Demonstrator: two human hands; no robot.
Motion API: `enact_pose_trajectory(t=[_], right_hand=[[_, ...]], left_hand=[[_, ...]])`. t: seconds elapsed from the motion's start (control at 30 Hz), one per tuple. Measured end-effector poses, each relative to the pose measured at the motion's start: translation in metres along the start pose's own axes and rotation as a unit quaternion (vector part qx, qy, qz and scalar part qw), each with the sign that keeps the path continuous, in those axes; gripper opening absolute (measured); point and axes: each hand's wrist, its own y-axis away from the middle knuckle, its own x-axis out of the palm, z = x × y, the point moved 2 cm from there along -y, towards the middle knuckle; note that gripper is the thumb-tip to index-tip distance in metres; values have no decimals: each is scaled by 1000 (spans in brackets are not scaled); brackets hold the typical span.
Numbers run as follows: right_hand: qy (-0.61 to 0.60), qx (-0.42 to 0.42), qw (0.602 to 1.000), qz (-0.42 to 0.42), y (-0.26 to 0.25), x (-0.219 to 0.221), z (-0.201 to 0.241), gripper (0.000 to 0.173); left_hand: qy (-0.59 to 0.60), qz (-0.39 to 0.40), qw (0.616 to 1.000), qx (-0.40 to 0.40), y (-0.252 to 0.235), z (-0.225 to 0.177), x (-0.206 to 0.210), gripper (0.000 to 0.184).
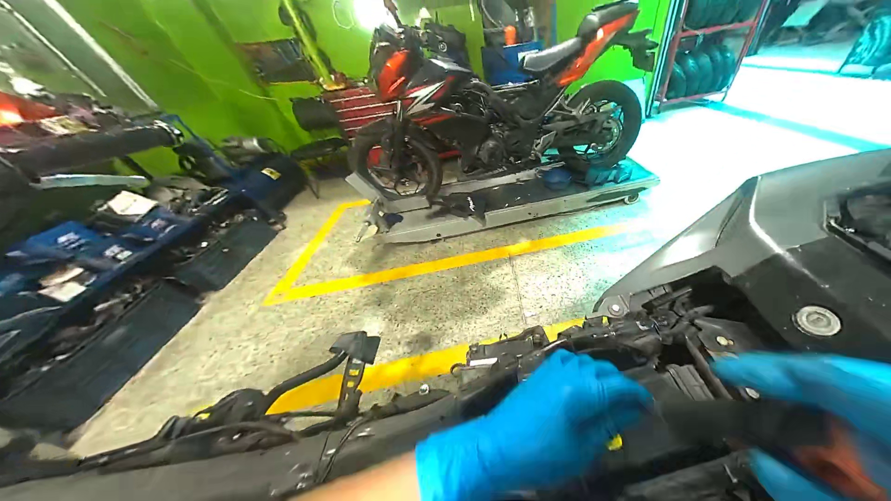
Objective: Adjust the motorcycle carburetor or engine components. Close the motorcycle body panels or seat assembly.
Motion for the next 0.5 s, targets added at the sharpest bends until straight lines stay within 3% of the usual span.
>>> enact_pose_trajectory(t=[0.2,0.33,0.5], right_hand=[[33,3,999,13,-54,63,-71,40],[30,-2,997,73,-59,81,-87,34],[48,-30,993,103,-65,79,-86,33]], left_hand=[[40,2,997,-64,2,82,-6,22],[-25,-50,998,-22,16,95,11,11],[-14,-43,999,-24,13,92,10,13]])
